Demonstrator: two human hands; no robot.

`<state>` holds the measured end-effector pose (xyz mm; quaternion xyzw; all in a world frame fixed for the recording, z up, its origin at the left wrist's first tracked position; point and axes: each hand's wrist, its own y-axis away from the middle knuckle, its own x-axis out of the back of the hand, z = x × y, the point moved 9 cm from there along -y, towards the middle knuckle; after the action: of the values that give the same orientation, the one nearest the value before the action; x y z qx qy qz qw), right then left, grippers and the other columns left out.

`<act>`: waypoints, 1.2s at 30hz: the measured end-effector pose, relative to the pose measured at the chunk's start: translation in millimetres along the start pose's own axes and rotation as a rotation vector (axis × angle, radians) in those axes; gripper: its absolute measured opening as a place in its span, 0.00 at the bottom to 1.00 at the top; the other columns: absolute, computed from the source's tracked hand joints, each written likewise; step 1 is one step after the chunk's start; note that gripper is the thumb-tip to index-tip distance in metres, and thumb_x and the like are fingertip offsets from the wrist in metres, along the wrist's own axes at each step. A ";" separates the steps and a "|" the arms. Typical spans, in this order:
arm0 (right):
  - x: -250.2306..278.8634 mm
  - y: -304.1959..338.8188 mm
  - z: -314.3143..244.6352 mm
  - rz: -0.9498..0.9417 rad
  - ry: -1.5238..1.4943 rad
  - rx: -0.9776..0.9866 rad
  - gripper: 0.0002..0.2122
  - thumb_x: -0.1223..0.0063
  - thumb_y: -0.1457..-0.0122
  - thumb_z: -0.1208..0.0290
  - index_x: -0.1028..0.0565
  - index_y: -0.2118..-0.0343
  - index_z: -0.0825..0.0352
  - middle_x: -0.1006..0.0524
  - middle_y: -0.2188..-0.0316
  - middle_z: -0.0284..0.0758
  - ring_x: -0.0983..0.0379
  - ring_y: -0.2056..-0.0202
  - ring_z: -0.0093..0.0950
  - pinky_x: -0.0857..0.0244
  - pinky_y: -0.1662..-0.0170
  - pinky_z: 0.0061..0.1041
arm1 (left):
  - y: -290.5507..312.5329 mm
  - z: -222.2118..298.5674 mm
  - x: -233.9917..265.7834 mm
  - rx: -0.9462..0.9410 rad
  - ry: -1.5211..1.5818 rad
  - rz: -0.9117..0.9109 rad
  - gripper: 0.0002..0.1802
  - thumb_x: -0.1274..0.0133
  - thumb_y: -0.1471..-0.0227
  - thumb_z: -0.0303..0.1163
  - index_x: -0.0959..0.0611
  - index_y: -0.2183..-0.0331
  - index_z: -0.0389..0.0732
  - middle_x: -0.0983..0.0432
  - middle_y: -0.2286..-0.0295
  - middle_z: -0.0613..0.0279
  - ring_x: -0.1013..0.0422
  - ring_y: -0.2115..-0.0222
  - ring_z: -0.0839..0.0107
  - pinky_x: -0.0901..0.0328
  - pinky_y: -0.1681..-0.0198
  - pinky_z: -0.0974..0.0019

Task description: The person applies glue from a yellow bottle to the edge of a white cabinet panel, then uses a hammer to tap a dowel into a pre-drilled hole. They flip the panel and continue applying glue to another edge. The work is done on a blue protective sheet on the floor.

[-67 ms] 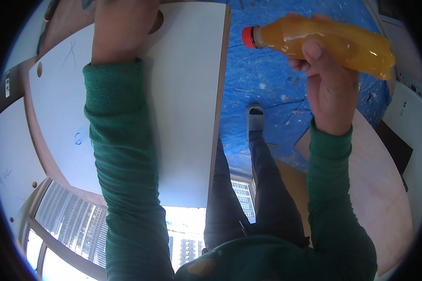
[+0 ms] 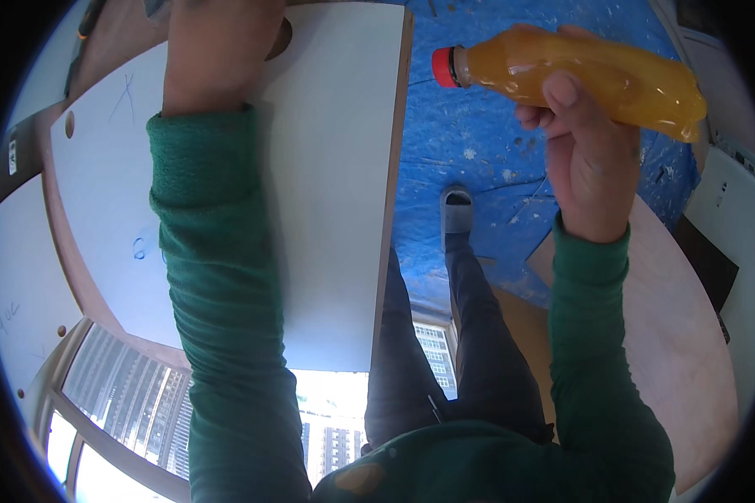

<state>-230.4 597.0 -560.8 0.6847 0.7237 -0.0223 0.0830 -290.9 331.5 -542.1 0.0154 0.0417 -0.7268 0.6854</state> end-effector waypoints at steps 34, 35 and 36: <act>-8.4 -8.2 51.9 0.069 -0.334 -0.114 0.18 0.36 0.36 0.55 0.22 0.54 0.66 0.15 0.63 0.40 0.16 0.71 0.31 0.21 0.68 0.29 | -5.3 4.4 4.2 -0.064 -0.211 0.078 0.15 0.45 0.35 0.36 0.13 0.56 0.35 0.16 0.62 0.60 0.24 0.59 0.72 0.32 0.52 0.70; -8.0 -6.0 45.9 0.080 -0.293 -0.098 0.18 0.36 0.36 0.55 0.22 0.54 0.67 0.16 0.64 0.40 0.17 0.72 0.31 0.21 0.68 0.29 | -5.3 4.8 3.5 -0.063 -0.235 0.104 0.15 0.45 0.35 0.36 0.13 0.56 0.34 0.17 0.62 0.60 0.24 0.58 0.72 0.33 0.51 0.69; -13.8 -5.5 33.0 0.092 -0.250 -0.080 0.19 0.36 0.36 0.55 0.22 0.55 0.67 0.16 0.64 0.41 0.17 0.72 0.31 0.22 0.69 0.29 | -5.5 5.1 3.2 -0.072 -0.239 0.108 0.15 0.45 0.35 0.36 0.13 0.56 0.34 0.17 0.62 0.60 0.24 0.58 0.72 0.33 0.51 0.69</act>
<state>-232.2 578.2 -591.7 0.7052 0.6758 -0.0750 0.2008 -296.4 328.1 -537.0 -0.0938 -0.0153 -0.6835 0.7238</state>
